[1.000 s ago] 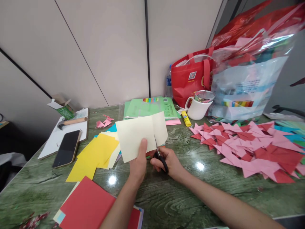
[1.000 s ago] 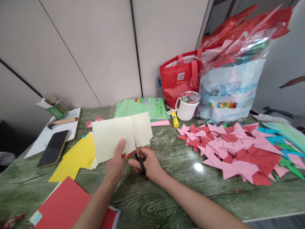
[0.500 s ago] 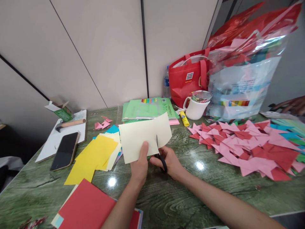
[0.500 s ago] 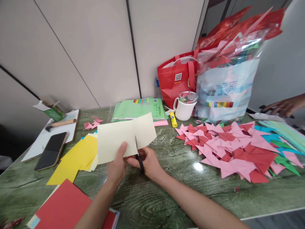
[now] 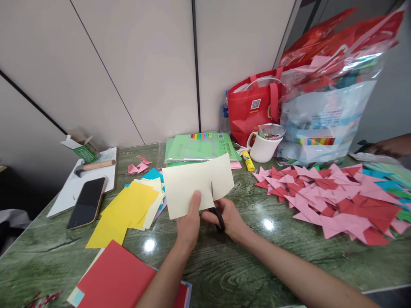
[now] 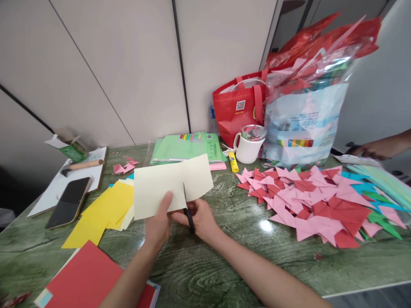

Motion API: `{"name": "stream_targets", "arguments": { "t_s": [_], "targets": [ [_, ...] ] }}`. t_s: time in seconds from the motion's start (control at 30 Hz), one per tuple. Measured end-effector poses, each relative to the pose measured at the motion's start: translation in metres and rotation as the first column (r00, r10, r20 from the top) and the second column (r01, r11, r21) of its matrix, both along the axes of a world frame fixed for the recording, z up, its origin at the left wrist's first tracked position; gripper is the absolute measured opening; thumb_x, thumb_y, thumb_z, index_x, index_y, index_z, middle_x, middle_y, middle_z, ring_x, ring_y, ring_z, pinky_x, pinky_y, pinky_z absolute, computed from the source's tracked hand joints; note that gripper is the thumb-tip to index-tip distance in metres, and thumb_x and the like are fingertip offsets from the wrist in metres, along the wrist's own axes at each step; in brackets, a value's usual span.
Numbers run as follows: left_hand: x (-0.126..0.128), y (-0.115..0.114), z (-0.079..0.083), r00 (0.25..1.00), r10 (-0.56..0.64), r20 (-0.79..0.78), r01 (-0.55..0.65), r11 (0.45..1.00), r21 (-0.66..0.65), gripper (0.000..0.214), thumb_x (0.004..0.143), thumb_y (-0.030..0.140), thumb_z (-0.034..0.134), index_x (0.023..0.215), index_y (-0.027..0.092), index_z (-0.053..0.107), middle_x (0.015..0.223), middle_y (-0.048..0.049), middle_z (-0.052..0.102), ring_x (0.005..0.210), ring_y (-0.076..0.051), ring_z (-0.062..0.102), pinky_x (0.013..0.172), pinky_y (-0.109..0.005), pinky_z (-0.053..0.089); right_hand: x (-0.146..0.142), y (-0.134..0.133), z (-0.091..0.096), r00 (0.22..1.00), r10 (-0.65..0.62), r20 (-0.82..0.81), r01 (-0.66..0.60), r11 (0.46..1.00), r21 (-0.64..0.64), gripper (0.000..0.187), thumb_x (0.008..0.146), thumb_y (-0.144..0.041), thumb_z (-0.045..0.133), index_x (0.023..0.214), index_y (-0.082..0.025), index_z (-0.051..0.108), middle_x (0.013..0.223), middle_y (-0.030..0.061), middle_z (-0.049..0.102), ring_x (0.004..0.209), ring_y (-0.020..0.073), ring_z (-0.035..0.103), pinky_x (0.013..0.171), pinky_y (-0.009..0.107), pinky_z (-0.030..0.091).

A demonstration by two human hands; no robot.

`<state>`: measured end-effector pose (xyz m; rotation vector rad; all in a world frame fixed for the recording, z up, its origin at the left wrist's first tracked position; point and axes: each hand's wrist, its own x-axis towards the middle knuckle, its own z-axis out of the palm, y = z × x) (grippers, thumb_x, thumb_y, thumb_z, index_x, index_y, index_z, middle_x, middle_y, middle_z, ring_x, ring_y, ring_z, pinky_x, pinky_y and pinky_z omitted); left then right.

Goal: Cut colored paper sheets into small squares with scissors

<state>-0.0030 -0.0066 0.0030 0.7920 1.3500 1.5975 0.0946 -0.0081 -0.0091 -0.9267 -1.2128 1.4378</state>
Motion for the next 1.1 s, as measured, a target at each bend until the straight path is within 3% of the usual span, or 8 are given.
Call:
{"name": "stream_targets", "arguments": {
  "t_s": [0.23,0.43,1.1],
  "targets": [
    [-0.0009,-0.0004,-0.0003,1.000,-0.013,-0.020,0.013,1.000,0.006,0.052,0.066,0.041,0.062,0.112,0.019,0.052,0.124,-0.0080,0.049,0.112,-0.019,0.046,0.098,-0.032,0.031,-0.0007,0.0002,-0.0003,0.999,0.020,-0.029,-0.020,1.000,-0.004,0.048,0.052,-0.044,0.073,0.086,-0.014,0.056,0.073,0.0031,0.062,0.065,0.0170,0.054,0.060,0.027,0.043],
    [-0.0003,-0.0008,-0.0006,1.000,0.004,-0.013,-0.004,1.000,0.016,0.053,0.064,0.040,0.063,0.113,0.020,0.052,0.125,-0.0069,0.048,0.113,-0.019,0.045,0.099,-0.031,0.030,-0.0014,0.0001,0.0001,1.000,0.006,0.001,-0.006,1.000,-0.016,0.047,0.051,-0.047,0.072,0.081,-0.014,0.057,0.065,0.0015,0.060,0.053,0.0123,0.049,0.049,0.023,0.039],
    [-0.0009,-0.0007,0.0005,1.000,-0.012,-0.016,0.011,1.000,-0.012,0.049,0.065,0.042,0.062,0.109,0.020,0.054,0.119,-0.0069,0.053,0.108,-0.019,0.049,0.095,-0.032,0.035,-0.0002,-0.0001,0.0007,0.997,0.029,-0.075,-0.034,0.997,-0.069,0.034,0.052,-0.036,0.074,0.070,-0.013,0.055,0.054,-0.0032,0.051,0.045,0.0071,0.039,0.043,0.019,0.033]
  ]
}}
